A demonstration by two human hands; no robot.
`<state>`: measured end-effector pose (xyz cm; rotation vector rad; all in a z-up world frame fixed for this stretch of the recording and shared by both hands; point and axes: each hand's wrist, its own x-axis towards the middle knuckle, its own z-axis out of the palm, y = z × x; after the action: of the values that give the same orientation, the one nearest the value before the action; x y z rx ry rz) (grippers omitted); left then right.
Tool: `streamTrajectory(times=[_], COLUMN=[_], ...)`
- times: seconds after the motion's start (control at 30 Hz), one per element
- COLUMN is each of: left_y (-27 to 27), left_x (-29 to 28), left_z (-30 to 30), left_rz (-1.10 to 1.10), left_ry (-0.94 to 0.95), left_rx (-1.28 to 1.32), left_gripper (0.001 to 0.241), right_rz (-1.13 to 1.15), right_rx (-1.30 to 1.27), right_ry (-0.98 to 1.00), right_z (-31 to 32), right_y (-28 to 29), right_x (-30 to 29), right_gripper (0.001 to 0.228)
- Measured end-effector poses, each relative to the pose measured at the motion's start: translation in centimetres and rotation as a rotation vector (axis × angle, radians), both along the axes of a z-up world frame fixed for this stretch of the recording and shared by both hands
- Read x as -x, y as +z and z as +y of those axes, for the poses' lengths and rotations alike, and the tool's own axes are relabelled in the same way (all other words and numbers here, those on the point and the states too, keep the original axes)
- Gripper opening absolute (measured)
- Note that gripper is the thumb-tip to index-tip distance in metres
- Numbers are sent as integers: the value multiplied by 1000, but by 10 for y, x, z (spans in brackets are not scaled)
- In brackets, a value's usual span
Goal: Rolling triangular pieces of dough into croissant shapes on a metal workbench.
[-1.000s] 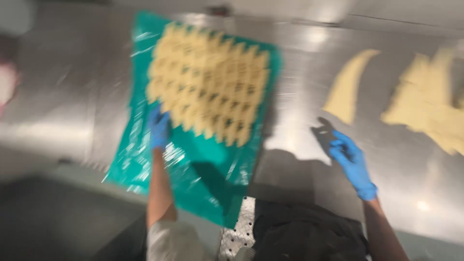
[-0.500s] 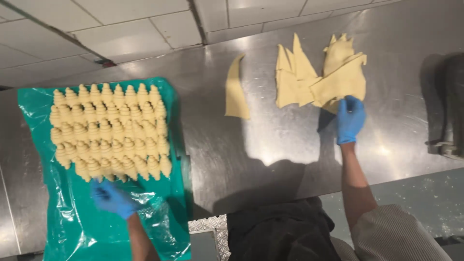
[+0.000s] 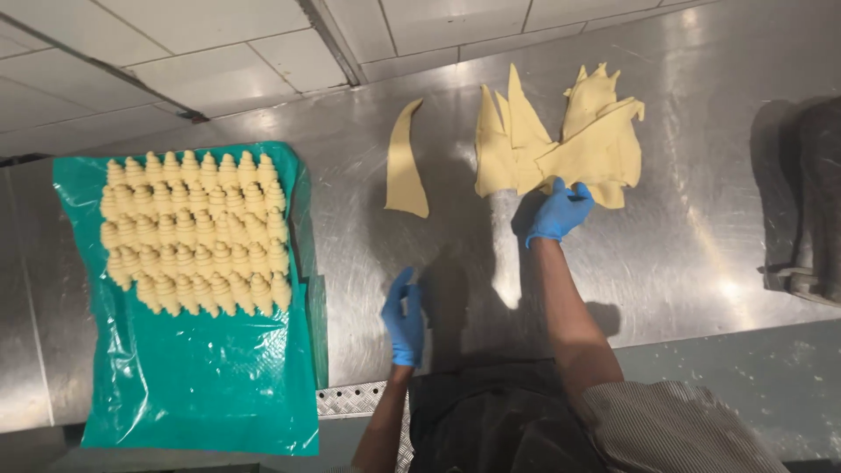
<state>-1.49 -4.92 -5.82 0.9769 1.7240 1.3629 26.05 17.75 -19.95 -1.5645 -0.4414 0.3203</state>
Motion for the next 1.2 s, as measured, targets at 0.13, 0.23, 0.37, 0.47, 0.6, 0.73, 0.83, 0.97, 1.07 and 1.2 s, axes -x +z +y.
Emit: streamTrajectory(times=[0.13,0.23,0.37,0.47,0.6,0.73,0.83,0.97,1.07,1.2], left_y=[7,0,-13,-44,3,21,-38,-109,-72,-39], left_x=[-26,-41,-62,-84,-103,-96,-85,-81,-68,-62], left_z=[4,10,33,63,96,88,55,0,-19,-39], left_rz=[-65,-141,-295,-730,-1399,-1936,-682,-1208,-1198,-1230], left_ry=[-53,-103,-257,-415,-682,-692,-989,-586,-562,-513], left_rx=[53,41,0,126,227,305,-191,471,430,375], left_gripper=[36,35,33,41,76,87,70,48,51,59], right_rz=[361,370,545,655,659,766,890,667,772,1312], right_rx=[-48,-85,-84,-139,-99,168,452,720,653,406], right_ry=[100,125,287,496,885,955,1010,1107,1177,1143], right_z=[18,28,14,-4,-64,-151,-207,-237,-238,-215], right_y=[-12,-13,111,166,209,168,118,111,67,73], right_x=[0,-16,-21,-37,-46,-38,-40,-41,-40,6], right_gripper=[35,39,16,7,7,27,35,43,48,45])
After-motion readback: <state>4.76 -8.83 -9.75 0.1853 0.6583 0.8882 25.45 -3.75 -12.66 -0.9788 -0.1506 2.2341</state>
